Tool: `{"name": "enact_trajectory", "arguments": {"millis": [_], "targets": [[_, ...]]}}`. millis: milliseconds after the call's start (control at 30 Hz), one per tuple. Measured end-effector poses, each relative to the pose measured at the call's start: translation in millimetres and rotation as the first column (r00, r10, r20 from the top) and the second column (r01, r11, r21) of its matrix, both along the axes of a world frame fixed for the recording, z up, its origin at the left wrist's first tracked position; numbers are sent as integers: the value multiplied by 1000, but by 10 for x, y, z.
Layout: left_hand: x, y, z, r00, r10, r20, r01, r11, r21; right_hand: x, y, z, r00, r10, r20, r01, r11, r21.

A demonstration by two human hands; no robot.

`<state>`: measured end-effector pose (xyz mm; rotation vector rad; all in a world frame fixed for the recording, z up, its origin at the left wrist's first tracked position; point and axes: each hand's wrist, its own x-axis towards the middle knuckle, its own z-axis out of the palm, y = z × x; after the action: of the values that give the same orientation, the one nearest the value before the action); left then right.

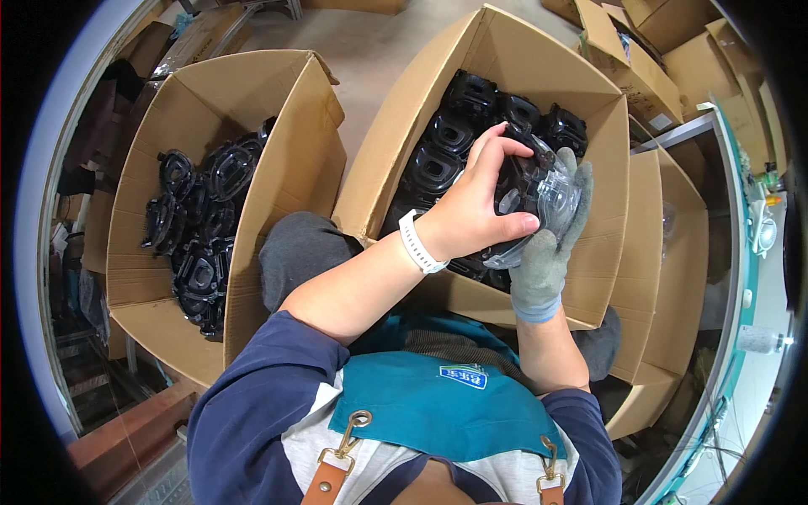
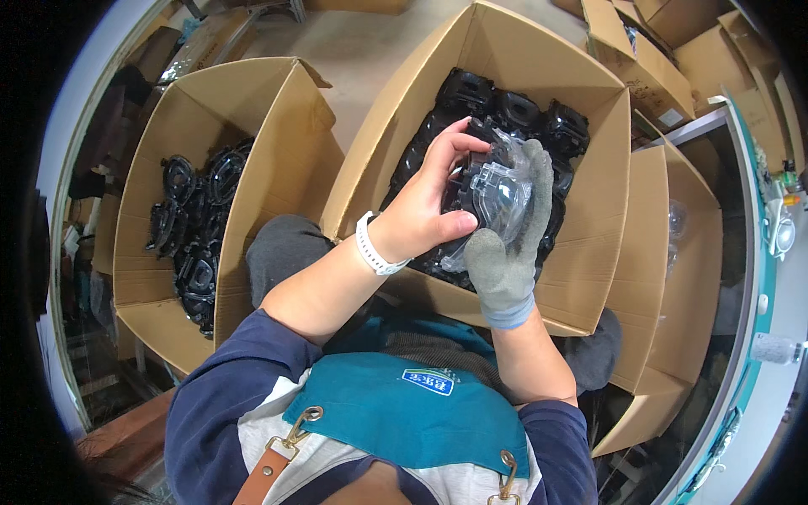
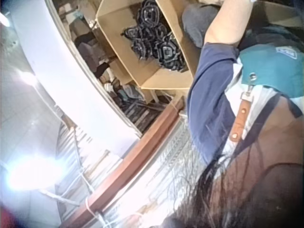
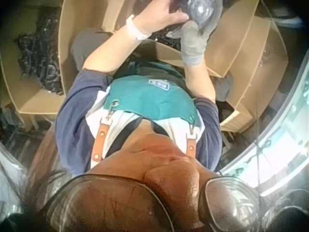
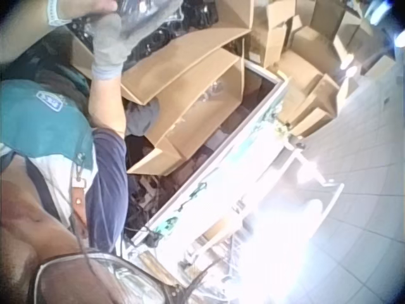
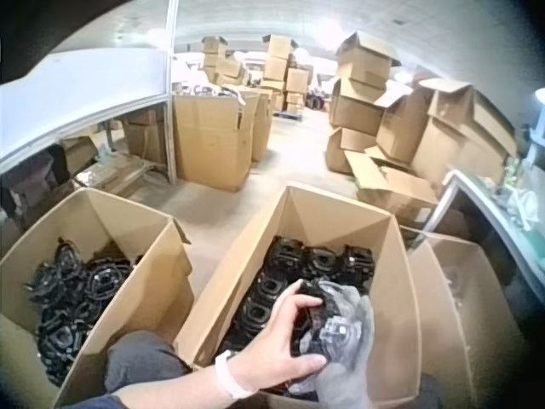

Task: The person sorts plastic parts by hand, taking them from cardboard boxes and placing them into other containers.

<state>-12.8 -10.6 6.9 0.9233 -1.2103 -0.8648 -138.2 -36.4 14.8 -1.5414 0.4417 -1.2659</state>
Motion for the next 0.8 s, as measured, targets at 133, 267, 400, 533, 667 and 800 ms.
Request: {"name": "enact_trajectory", "arguments": {"millis": [133,267,400,533,667,800], "targets": [[-11,3,-11,976,19,-216,-18,1000,6,-33,21,121,1000,21,-22,-21,1000,11],[5,20,52,978,24,-206,-15,999,44,-91,39,246,996,51,-69,-43,994,102],[-209,67,-24,971,20,-237,5,995,104,-59,61,108,1000,30,-7,-29,990,141],[-265,-2,-136,906,-30,-422,89,989,120,-36,51,63,997,-23,-77,31,993,116],[-225,-3,-147,896,-41,-443,67,997,41,-110,-127,-58,998,68,-2,-66,972,227],[-258,48,-23,870,-37,-492,92,992,88,-148,-155,-171,961,139,237,-243,837,491]]}}
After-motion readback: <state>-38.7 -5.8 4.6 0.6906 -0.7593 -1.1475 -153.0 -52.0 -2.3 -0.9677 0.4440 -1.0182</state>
